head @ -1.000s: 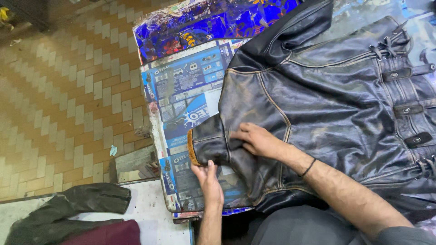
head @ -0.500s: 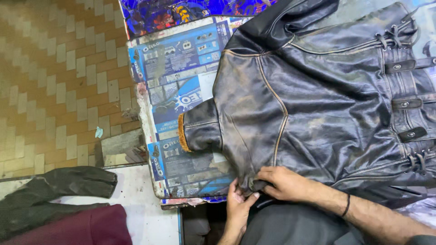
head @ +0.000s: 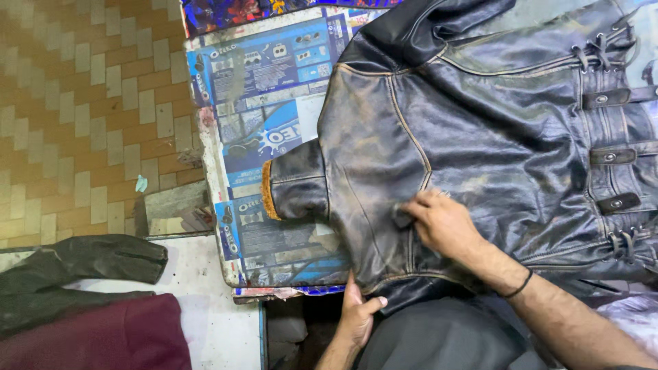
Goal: The person scrubs a black leather jacket with a sponge on a workbench, focusing on the sleeves and body. They flip the jacket over to clean the back and continue scrubbing various sections.
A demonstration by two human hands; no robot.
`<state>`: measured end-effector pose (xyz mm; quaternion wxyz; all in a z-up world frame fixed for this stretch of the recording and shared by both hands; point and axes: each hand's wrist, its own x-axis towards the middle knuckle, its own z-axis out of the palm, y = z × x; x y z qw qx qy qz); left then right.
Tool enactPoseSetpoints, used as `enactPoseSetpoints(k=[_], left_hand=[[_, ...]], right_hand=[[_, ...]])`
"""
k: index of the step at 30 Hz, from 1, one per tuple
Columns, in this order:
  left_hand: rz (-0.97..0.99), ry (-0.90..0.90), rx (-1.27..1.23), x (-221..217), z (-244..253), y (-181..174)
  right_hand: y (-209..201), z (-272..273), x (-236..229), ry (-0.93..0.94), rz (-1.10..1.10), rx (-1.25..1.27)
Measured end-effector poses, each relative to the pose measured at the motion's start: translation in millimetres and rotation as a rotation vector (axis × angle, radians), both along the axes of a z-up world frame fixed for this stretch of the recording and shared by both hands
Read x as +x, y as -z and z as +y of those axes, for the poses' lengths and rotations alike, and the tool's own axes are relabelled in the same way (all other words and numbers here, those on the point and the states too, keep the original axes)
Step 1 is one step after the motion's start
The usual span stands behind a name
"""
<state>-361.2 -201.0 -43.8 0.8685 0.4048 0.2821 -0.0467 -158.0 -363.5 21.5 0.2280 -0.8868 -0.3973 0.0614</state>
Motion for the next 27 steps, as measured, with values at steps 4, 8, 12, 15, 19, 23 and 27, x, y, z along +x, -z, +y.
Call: enactPoseSetpoints(k=[4,8,12,15,19,23,27], left_hand=[[0.036,-0.048,-0.035,-4.9,-5.8,4.0],[-0.027,-0.089,-0.127,0.0,-4.6,11.2],[-0.033,-0.065,-0.128,-6.2,-4.7,15.5],[0.008,-0.068,-0.125,-4.4,-3.1,15.3],[0.004,-0.052,-0.078,-3.3,-4.3,10.7],[-0.029,-0.020,0.059,2.9,2.3,-0.3],[-0.070,-0.124,0.280,23.4,12.3,-4.7]], right_hand=[[-19.2,9.5,-6.2,-0.284,-0.111,0.153],[-41.3,17.2,-4.2,-0.662,-0.248,0.127],[-15.5,1.3,64.2,-0.156,-0.378,-0.062],[7.6,-0.8,93.5,-0.363,-0.404,0.070],[-7.4,21.1,106.4,-0.293,-0.414,-0.124],[-30.5,40.5,72.4,0.008,-0.385,-0.184],[-7.2,27.4,-4.9,-0.084,0.068,-0.027]])
